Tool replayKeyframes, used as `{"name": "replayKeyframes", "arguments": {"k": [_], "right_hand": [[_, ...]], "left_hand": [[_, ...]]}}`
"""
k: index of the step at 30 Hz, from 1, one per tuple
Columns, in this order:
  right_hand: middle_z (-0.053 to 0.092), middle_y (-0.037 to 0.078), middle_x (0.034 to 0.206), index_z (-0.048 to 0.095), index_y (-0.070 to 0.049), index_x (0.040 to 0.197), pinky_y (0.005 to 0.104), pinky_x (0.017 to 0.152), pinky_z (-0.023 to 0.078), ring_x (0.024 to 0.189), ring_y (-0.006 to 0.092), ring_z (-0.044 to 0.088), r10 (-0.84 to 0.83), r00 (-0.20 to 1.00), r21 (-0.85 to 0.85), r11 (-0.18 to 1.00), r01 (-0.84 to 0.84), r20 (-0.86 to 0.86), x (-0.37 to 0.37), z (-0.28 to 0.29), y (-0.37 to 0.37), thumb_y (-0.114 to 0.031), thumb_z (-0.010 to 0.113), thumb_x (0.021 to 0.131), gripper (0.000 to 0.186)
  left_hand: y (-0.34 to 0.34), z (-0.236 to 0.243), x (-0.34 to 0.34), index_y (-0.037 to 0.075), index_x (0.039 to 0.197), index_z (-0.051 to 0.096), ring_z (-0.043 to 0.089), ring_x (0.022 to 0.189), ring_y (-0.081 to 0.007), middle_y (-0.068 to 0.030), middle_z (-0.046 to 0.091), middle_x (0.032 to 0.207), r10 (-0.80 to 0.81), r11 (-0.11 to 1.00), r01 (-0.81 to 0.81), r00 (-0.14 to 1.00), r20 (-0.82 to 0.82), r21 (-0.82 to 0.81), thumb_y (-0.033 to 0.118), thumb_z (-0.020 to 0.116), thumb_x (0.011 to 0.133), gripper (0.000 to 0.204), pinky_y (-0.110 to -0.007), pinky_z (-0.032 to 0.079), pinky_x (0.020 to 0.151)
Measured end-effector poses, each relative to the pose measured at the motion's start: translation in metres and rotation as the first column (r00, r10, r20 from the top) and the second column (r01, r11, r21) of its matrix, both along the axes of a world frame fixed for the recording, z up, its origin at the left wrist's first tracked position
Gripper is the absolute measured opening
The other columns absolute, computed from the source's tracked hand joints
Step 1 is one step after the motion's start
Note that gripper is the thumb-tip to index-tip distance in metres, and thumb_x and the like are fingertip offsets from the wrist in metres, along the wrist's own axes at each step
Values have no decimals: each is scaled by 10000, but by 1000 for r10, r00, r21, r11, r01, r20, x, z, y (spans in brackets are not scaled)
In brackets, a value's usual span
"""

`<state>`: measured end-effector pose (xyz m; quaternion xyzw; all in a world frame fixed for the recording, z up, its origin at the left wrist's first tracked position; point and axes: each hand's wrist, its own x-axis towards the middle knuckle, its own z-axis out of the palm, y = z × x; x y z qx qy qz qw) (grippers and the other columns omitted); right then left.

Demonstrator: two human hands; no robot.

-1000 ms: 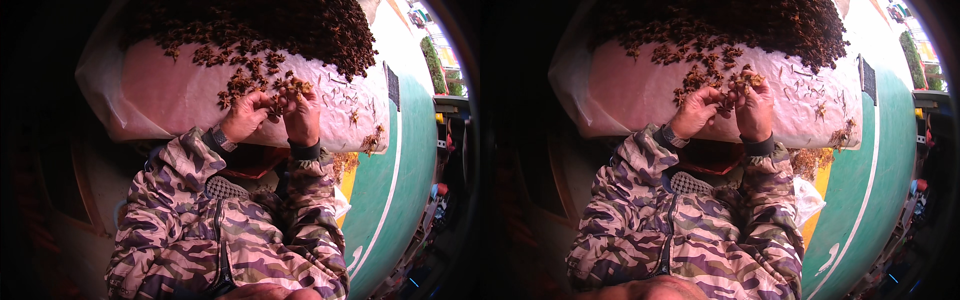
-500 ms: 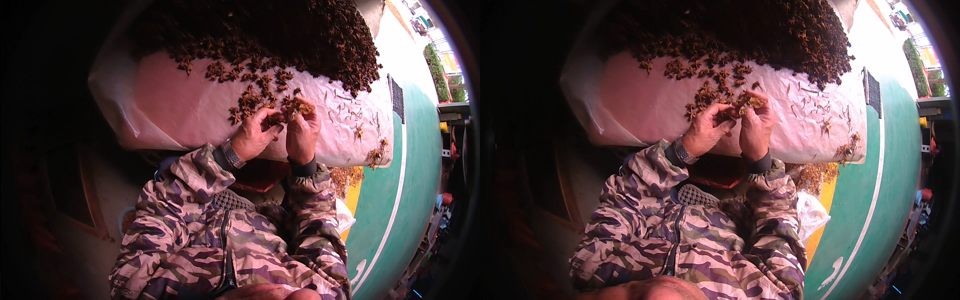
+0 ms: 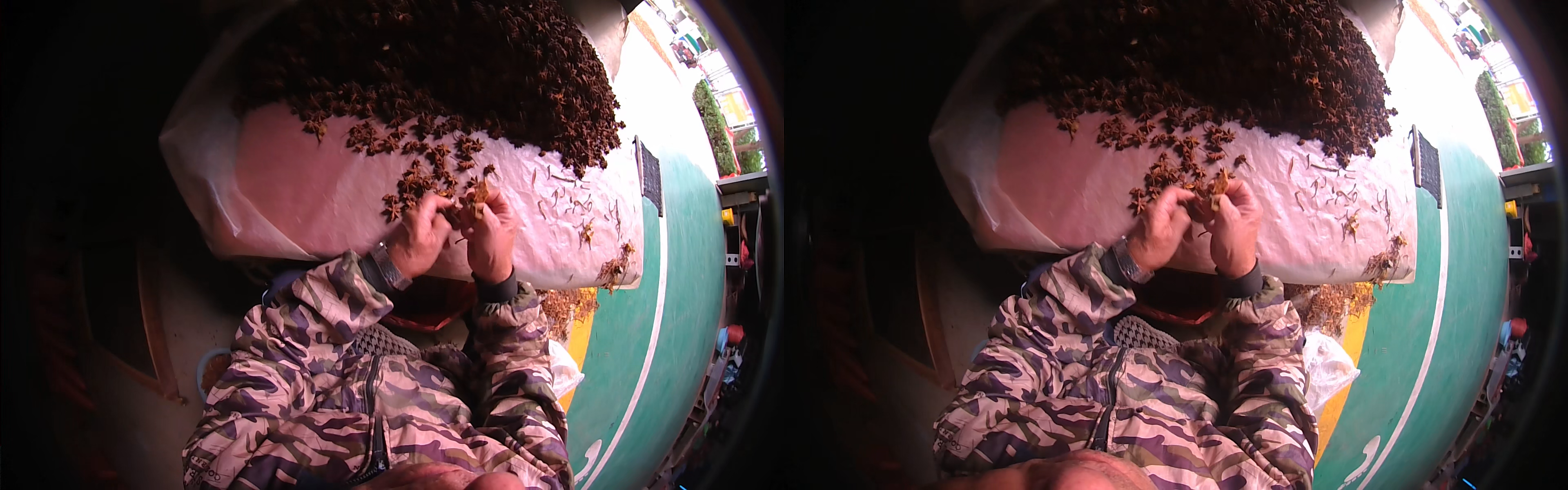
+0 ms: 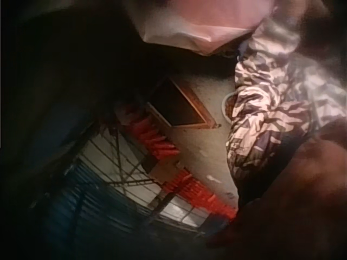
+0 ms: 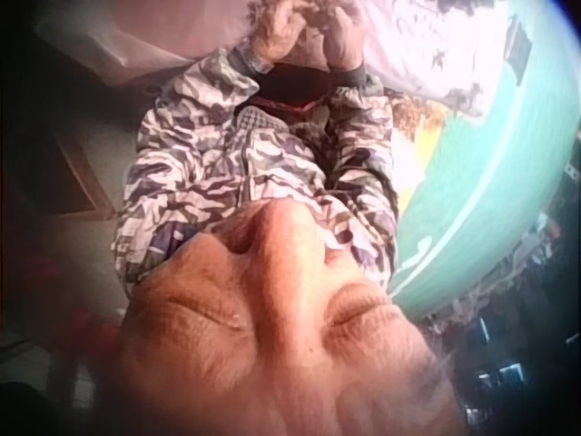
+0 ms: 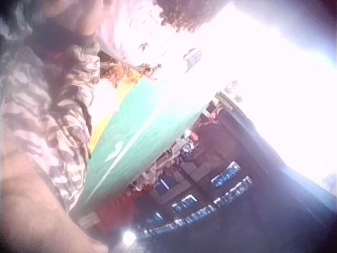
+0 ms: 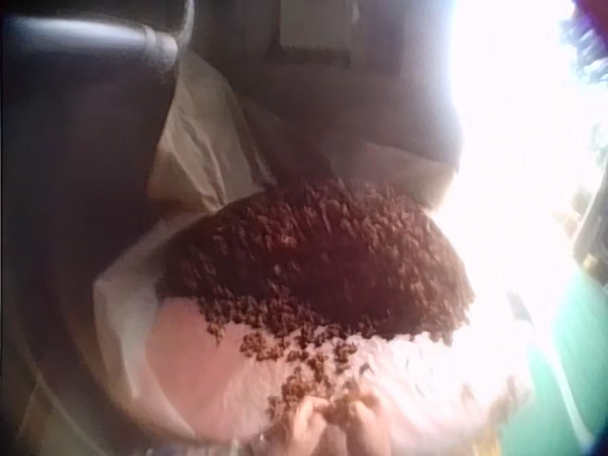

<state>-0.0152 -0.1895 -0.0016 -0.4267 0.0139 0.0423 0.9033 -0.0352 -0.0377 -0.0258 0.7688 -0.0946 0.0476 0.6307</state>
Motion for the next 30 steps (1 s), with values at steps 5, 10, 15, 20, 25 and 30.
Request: {"name": "replayKeyframes", "arguments": {"k": [5,10,15,20,25,30], "right_hand": [[687,36,946,631,-50,1044,216,644,485,749,94,612,-79,992,-75,995,72,-97,13,-3,-16,-37,602,998,56],[710,40,994,649,-39,1116,221,687,511,823,109,660,-15,993,75,997,24,-117,9,6,-12,-53,654,1007,110],[724,61,1017,650,-26,1140,249,685,529,845,137,692,85,991,0,996,-85,-100,10,2,-17,-91,661,1026,132],[733,84,1019,650,-35,1125,292,690,566,854,177,719,-2,987,-23,1000,-1,-159,9,7,-10,-110,635,1048,109],[742,102,1045,657,-59,1130,344,746,596,915,217,743,-42,992,4,999,43,-122,20,2,-43,-143,631,1054,116],[742,93,1042,684,-29,1135,296,669,554,863,172,721,-435,898,-366,827,427,65,31,12,-100,-193,645,1051,189]], "left_hand": [[26,27,16,12,1239,542,662,711,-73,-122,736,1062,-229,853,29,918,-324,-521,107,437,1060,229,-156,458,549],[26,41,15,15,1194,564,671,714,-87,-84,708,967,-273,914,115,885,-377,-390,232,538,1104,237,-180,491,566],[27,37,14,22,1211,582,688,746,-101,-84,712,978,-273,917,118,883,-383,-382,189,535,1099,207,-183,509,591],[25,42,12,12,1231,603,697,805,-107,-79,717,1010,-261,931,143,904,-338,-336,146,545,1090,202,-184,527,630],[36,40,18,13,1234,613,692,815,-94,-77,718,1022,-185,927,90,954,-236,-363,139,556,1087,202,-188,535,646],[55,46,27,33,1219,614,692,825,-79,-67,734,1018,17,939,-61,991,-131,-339,196,569,1094,210,-190,541,658]]}}
